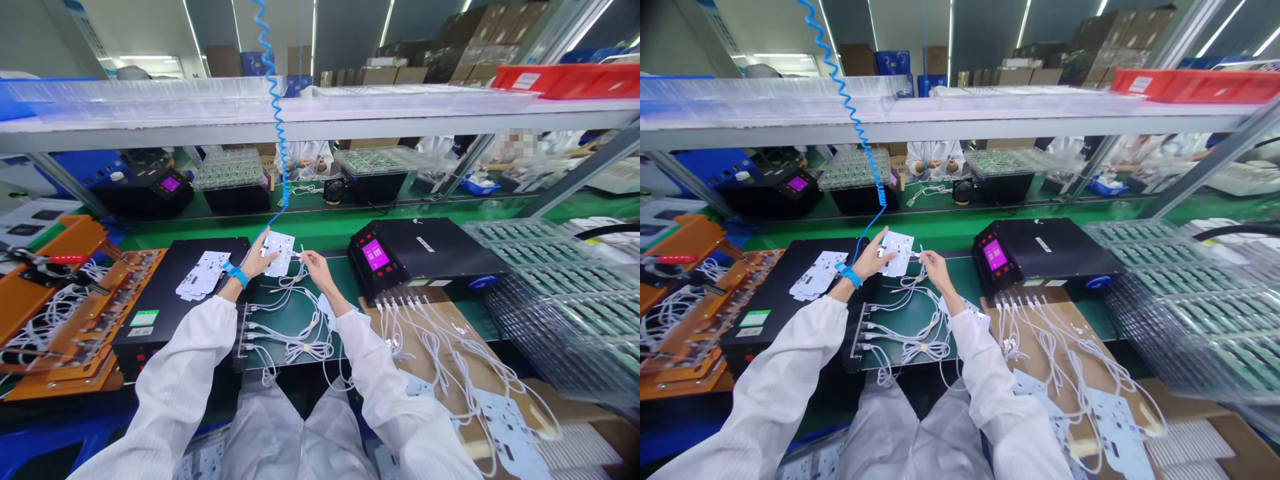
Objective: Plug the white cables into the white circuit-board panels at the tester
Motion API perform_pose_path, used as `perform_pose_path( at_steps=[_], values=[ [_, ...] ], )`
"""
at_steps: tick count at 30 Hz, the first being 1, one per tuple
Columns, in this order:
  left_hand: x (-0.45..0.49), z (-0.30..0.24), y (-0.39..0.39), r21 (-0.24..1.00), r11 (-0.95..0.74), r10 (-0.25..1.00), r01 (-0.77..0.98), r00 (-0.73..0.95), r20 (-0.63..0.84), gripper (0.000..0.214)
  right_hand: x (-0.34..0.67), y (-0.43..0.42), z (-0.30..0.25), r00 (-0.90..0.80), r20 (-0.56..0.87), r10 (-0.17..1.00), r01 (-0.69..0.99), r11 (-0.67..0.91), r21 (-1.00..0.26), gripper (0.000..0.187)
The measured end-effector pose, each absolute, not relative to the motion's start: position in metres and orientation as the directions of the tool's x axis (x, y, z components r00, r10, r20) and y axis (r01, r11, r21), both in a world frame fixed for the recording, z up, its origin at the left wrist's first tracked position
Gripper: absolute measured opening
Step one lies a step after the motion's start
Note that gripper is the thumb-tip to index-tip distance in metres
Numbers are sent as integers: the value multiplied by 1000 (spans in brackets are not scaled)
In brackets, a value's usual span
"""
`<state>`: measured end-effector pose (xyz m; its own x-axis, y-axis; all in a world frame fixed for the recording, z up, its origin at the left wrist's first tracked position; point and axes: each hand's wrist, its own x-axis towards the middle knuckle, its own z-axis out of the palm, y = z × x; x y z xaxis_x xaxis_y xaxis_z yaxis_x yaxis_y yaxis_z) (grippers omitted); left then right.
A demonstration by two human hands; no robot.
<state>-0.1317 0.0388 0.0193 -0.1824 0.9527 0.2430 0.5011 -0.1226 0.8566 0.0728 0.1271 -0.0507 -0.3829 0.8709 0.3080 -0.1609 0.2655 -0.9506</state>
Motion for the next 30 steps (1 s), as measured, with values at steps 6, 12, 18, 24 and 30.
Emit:
perform_pose_path(
  at_steps=[6, 12, 18, 24, 30],
  values=[
    [-125, 19, 43, 822, -140, 931, 552, -208, 298, 75, 69, 136, -59, -335, 219, 916, -244, 140, -960, 47],
    [-118, 12, 46, 870, -82, 942, 485, -248, 227, 64, 58, 141, -64, -272, 177, 946, -359, 71, -931, 42],
    [-107, 19, 38, 989, 97, 977, 116, -200, -72, 101, 49, 142, -69, -231, 65, 971, -472, -53, -880, 32],
    [-103, 25, 36, 960, 194, 972, 202, -170, -161, 76, 50, 141, -75, -196, 32, 980, -443, -59, -894, 33],
    [-102, 32, 47, 772, 187, 943, 607, -332, 32, 38, 59, 128, -69, 10, 223, 975, -187, 221, -957, 25]
  ],
)
